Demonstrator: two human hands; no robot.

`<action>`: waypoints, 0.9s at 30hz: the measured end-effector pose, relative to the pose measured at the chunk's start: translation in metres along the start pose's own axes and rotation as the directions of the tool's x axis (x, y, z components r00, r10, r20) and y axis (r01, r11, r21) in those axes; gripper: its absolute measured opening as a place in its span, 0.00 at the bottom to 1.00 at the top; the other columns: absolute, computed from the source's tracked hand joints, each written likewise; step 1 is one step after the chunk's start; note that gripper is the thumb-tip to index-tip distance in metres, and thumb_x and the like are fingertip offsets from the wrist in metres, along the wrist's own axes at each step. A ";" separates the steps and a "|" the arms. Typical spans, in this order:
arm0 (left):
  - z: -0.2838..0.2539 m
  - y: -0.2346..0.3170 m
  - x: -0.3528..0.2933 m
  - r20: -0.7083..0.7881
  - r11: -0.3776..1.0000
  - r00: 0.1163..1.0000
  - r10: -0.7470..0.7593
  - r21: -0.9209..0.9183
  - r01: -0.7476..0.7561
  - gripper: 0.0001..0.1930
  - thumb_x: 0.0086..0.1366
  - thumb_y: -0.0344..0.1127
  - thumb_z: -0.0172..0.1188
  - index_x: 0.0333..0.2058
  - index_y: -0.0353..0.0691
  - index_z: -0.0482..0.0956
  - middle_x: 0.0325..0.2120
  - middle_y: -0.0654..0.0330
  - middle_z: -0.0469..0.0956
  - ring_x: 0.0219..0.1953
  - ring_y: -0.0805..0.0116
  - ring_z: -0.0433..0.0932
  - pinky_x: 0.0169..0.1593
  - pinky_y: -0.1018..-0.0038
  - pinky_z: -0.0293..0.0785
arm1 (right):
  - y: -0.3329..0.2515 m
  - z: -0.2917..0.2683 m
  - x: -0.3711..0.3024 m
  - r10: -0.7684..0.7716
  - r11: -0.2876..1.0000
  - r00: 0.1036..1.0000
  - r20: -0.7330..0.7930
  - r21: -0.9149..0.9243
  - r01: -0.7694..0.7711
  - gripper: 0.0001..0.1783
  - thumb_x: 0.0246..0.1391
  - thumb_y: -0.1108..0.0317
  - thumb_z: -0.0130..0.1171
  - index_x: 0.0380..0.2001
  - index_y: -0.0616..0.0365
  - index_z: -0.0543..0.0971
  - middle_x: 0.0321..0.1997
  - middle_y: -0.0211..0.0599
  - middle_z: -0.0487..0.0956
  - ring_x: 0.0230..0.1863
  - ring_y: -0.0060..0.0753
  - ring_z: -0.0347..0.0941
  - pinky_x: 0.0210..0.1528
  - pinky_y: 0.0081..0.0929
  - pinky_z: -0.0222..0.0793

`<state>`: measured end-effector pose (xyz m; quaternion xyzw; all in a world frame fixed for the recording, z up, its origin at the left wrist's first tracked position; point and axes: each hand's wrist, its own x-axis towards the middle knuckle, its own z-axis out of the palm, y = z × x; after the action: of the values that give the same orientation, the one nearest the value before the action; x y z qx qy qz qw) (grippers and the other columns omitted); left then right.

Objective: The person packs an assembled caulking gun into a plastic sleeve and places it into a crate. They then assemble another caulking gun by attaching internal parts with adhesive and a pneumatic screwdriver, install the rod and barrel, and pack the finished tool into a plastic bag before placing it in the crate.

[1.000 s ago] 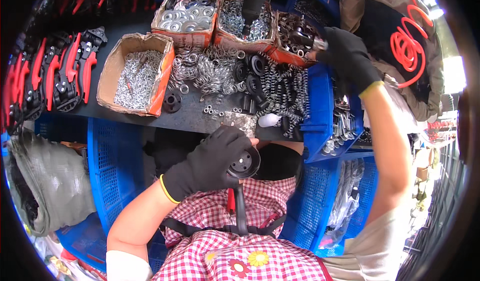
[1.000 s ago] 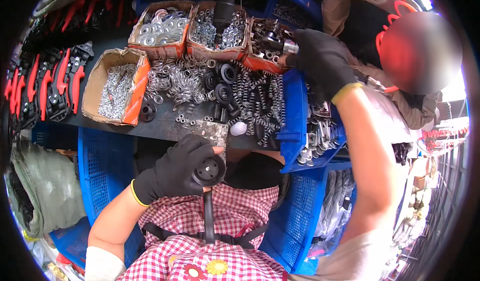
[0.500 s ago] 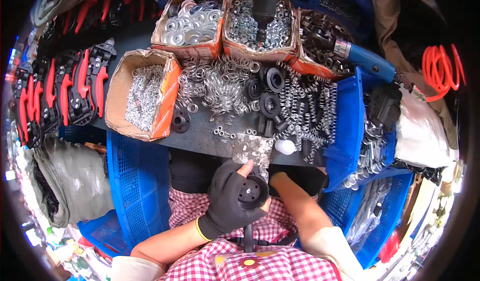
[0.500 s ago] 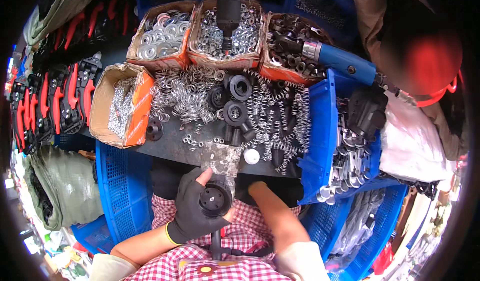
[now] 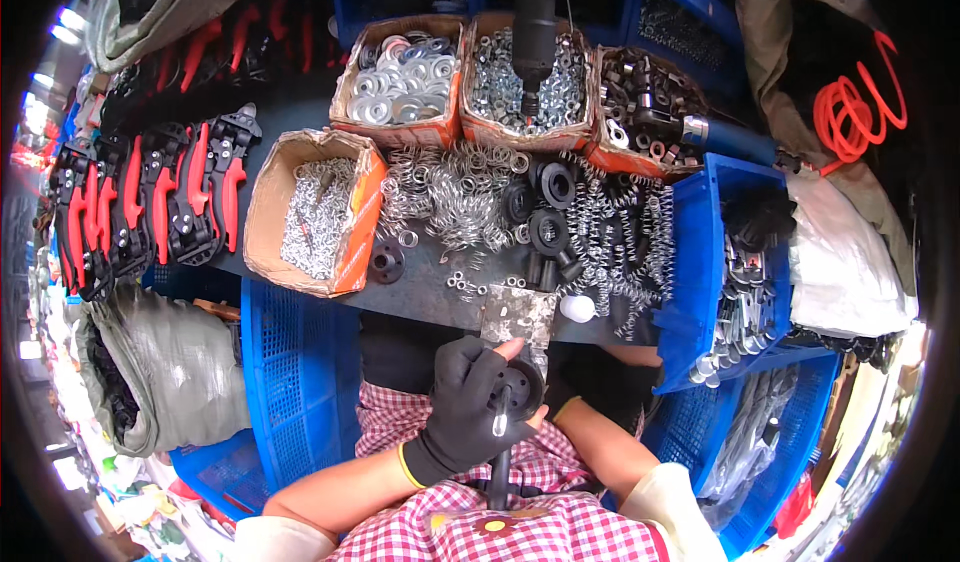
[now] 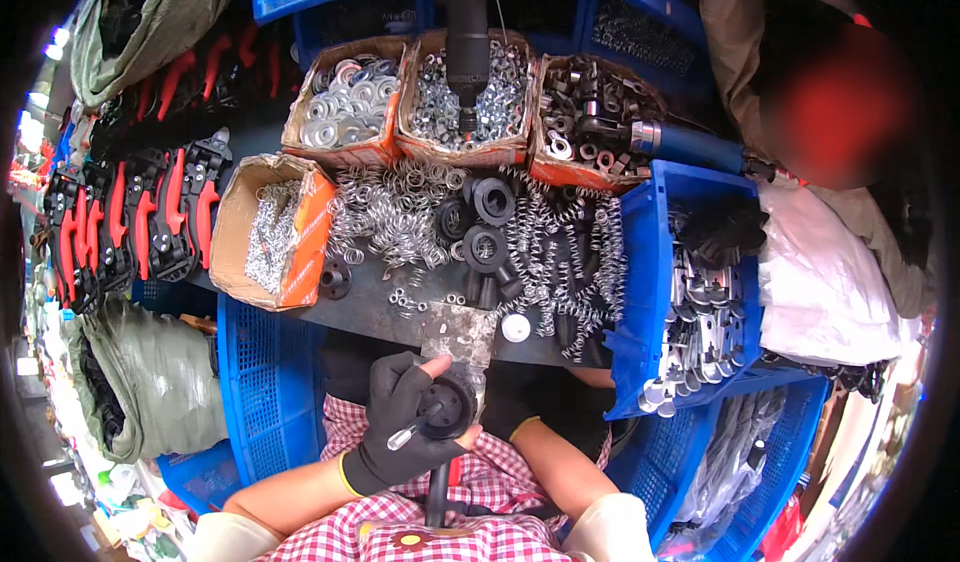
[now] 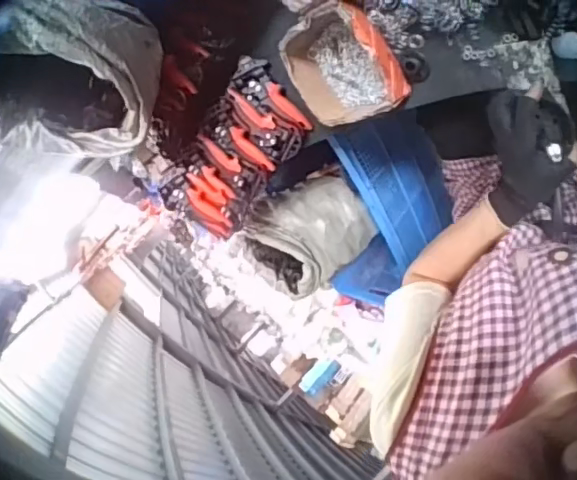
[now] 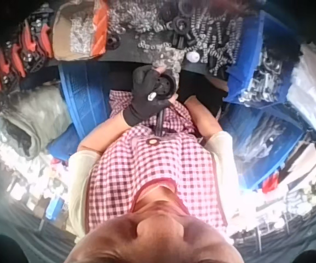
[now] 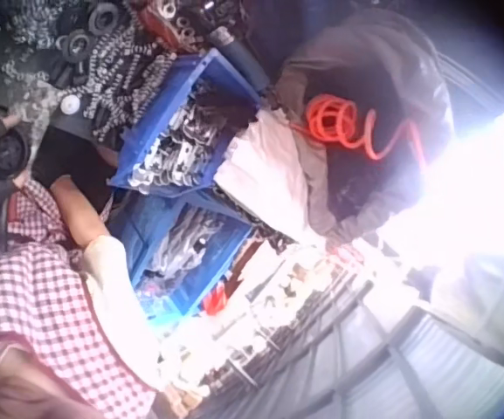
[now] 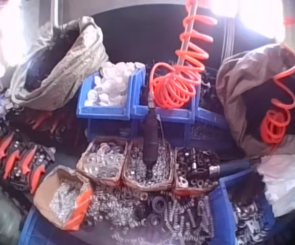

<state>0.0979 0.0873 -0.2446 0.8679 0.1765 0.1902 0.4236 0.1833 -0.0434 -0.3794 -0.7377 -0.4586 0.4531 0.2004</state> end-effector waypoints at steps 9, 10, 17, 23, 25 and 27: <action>-0.026 -0.040 0.088 0.705 0.803 0.385 0.595 -0.539 -0.254 0.38 0.36 0.29 0.68 0.53 0.42 0.75 0.40 0.61 0.75 0.47 0.55 0.72 0.52 0.62 0.68 | -0.139 -0.237 -0.077 -0.452 0.891 0.878 0.158 0.030 0.454 0.09 0.52 0.63 0.57 0.31 0.56 0.82 0.28 0.46 0.80 0.34 0.47 0.80 0.34 0.43 0.74; -0.026 -0.040 0.088 0.742 0.806 0.325 0.586 -0.575 -0.140 0.37 0.37 0.29 0.67 0.54 0.41 0.74 0.41 0.61 0.75 0.47 0.54 0.72 0.52 0.61 0.68 | -0.164 -0.259 -0.060 -0.428 0.887 0.902 -0.056 -0.215 0.408 0.09 0.50 0.64 0.58 0.30 0.55 0.82 0.26 0.45 0.79 0.33 0.48 0.80 0.34 0.43 0.74; -0.082 -0.005 0.169 0.792 0.912 0.455 0.408 -0.378 -0.159 0.32 0.41 0.36 0.74 0.49 0.41 0.76 0.43 0.55 0.76 0.49 0.55 0.76 0.53 0.64 0.72 | -0.113 -0.302 0.139 -0.485 0.018 0.874 -0.032 -0.999 -0.026 0.08 0.40 0.67 0.60 0.27 0.55 0.80 0.25 0.33 0.80 0.33 0.38 0.78 0.44 0.35 0.70; -0.154 -0.041 0.379 -0.183 0.940 0.954 0.237 0.292 -0.177 0.21 0.58 0.39 0.63 0.49 0.38 0.74 0.47 0.46 0.77 0.50 0.54 0.77 0.52 0.66 0.72 | -0.118 -0.307 0.142 -0.484 0.143 0.874 -0.027 -0.988 0.049 0.03 0.39 0.66 0.60 0.19 0.49 0.82 0.24 0.29 0.81 0.32 0.33 0.78 0.48 0.33 0.69; -0.156 -0.068 0.433 -0.240 0.847 0.897 0.371 0.483 -0.221 0.23 0.58 0.43 0.62 0.50 0.39 0.73 0.49 0.45 0.76 0.52 0.51 0.76 0.55 0.64 0.71 | -0.121 -0.307 0.142 -0.514 0.141 0.857 -0.031 -0.989 0.049 0.03 0.39 0.66 0.60 0.19 0.49 0.82 0.24 0.28 0.81 0.32 0.33 0.79 0.47 0.33 0.70; -0.138 -0.075 0.465 -0.072 0.776 0.905 0.419 0.545 -0.316 0.29 0.57 0.44 0.64 0.55 0.37 0.71 0.49 0.45 0.77 0.52 0.51 0.76 0.58 0.65 0.69 | -0.119 -0.310 0.140 -0.553 0.119 0.833 -0.016 -0.991 0.060 0.03 0.40 0.66 0.61 0.20 0.48 0.82 0.27 0.28 0.81 0.36 0.33 0.78 0.45 0.32 0.70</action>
<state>0.4230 0.4405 -0.1428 0.9451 0.0870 0.2958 0.1081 0.4122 0.1734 -0.2044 -0.6501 -0.7332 -0.1486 -0.1333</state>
